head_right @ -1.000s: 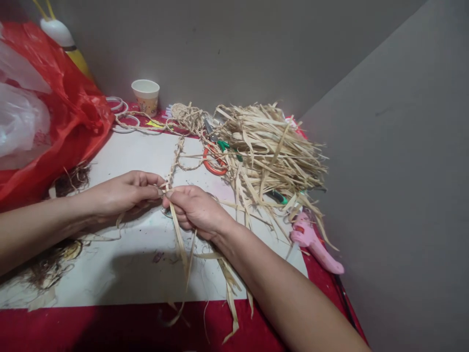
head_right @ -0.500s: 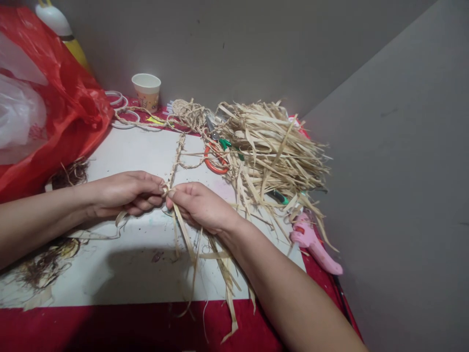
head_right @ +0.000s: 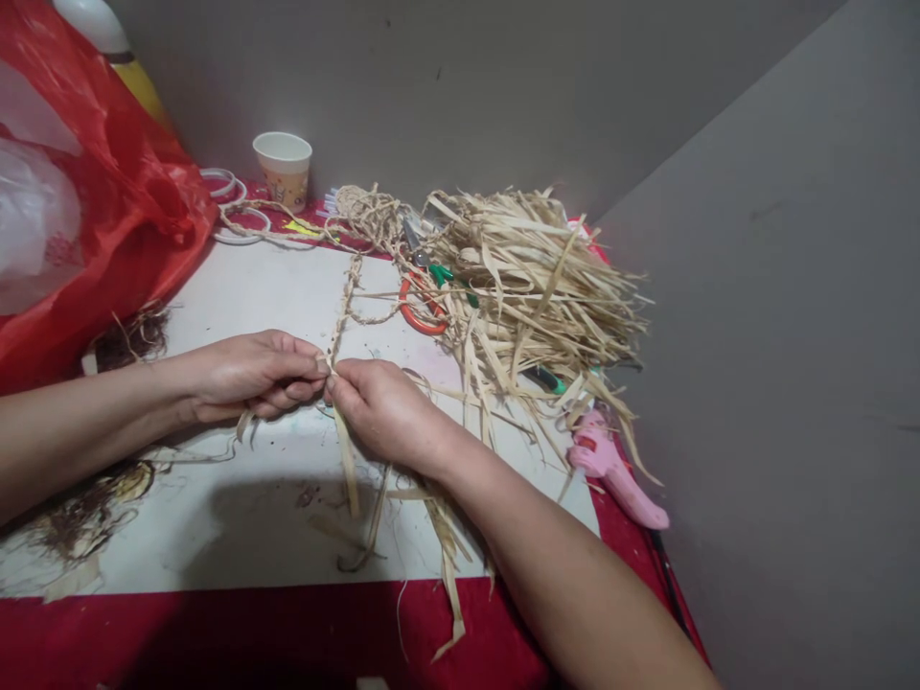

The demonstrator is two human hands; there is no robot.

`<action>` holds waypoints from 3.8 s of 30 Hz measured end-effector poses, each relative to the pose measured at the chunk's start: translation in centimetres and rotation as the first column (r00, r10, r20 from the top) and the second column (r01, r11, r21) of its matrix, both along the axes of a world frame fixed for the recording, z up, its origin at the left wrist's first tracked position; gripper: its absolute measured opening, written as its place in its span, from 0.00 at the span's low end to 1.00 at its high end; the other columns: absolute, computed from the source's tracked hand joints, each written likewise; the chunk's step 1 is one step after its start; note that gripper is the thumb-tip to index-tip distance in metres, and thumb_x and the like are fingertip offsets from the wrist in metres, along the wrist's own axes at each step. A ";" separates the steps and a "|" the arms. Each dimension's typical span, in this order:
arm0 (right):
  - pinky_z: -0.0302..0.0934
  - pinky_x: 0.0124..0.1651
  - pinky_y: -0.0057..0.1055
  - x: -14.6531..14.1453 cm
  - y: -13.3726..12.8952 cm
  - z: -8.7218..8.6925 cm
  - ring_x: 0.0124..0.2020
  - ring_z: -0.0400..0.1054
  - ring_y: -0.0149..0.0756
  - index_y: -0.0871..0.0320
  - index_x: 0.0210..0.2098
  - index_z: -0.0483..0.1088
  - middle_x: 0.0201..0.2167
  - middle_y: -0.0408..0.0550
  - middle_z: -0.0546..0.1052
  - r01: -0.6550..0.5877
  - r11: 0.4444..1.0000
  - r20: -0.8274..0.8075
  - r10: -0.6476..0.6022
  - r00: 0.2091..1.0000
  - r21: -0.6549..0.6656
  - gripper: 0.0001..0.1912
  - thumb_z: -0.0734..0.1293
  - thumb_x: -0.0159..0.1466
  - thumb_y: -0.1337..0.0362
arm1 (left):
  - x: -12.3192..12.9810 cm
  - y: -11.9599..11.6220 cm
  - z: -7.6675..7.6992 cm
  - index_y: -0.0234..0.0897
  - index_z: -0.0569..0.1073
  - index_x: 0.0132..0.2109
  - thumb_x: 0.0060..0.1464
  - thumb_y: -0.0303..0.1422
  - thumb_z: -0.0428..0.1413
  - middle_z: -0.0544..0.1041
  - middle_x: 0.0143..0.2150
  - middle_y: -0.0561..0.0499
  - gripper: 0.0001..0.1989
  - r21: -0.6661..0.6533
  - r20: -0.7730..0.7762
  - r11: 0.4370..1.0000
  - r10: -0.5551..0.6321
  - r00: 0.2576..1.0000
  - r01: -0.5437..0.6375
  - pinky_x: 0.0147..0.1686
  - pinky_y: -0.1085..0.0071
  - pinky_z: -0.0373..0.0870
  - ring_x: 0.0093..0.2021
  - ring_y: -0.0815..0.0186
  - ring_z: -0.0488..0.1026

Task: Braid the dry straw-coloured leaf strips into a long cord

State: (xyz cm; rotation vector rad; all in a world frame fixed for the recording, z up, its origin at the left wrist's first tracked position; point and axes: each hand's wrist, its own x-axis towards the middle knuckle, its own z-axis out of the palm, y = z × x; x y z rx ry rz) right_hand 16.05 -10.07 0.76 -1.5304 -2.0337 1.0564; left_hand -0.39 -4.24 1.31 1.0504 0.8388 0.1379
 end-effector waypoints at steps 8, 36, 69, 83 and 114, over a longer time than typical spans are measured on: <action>0.48 0.27 0.25 0.3 0.0 1.1 0.23 0.51 0.26 0.60 0.26 0.63 0.21 0.41 0.61 -0.028 0.993 -0.066 0.020 0.998 -0.116 0.14 0.57 0.64 0.60 | 0.2 -0.7 -0.4 0.37 0.61 0.18 0.51 0.26 0.47 0.56 0.14 0.59 0.14 0.207 -0.005 0.978 0.031 1.000 -0.029 0.12 0.76 0.41 0.12 0.78 0.47; 0.43 0.26 0.29 -1.7 -2.3 -0.3 0.19 0.50 0.27 0.58 0.19 0.60 0.16 0.43 0.62 0.114 0.980 0.144 -0.138 0.980 0.162 0.17 0.57 0.64 0.64 | 0.3 -1.4 -0.1 0.36 0.63 0.19 0.50 0.27 0.52 0.58 0.13 0.58 0.14 0.234 -0.017 0.967 0.110 0.994 -0.103 0.14 0.74 0.40 0.13 0.78 0.48; 0.35 0.13 0.19 0.6 0.7 0.3 0.12 0.38 0.19 0.57 0.19 0.51 0.12 0.32 0.49 -0.138 0.750 -0.576 -0.363 0.733 -0.647 0.20 0.62 0.63 0.59 | -0.3 -0.4 0.8 0.32 0.70 0.26 0.51 0.29 0.55 0.62 0.17 0.58 0.08 0.381 -0.054 0.922 -0.052 0.997 0.068 0.16 0.78 0.46 0.16 0.78 0.51; 0.41 0.10 0.19 -0.6 0.0 -0.1 0.07 0.45 0.21 0.59 0.16 0.57 0.07 0.34 0.54 0.099 0.798 -0.467 -0.443 0.765 -0.595 0.16 0.57 0.60 0.69 | -0.4 -2.6 1.8 0.34 0.69 0.22 0.53 0.29 0.48 0.67 0.17 0.55 0.13 0.878 -0.384 0.360 0.135 0.913 0.316 0.23 0.74 0.52 0.20 0.73 0.58; 0.37 0.11 0.18 -1.1 -0.4 -0.1 0.08 0.42 0.19 0.63 0.24 0.68 0.07 0.33 0.54 -0.002 0.734 -0.612 -0.565 0.553 -0.679 0.12 0.60 0.62 0.66 | -0.3 -8.6 -0.5 0.16 0.71 0.51 0.53 0.19 0.44 0.77 0.29 0.37 0.21 0.585 -0.592 -0.459 0.322 0.739 0.669 0.15 0.69 0.59 0.20 0.61 0.72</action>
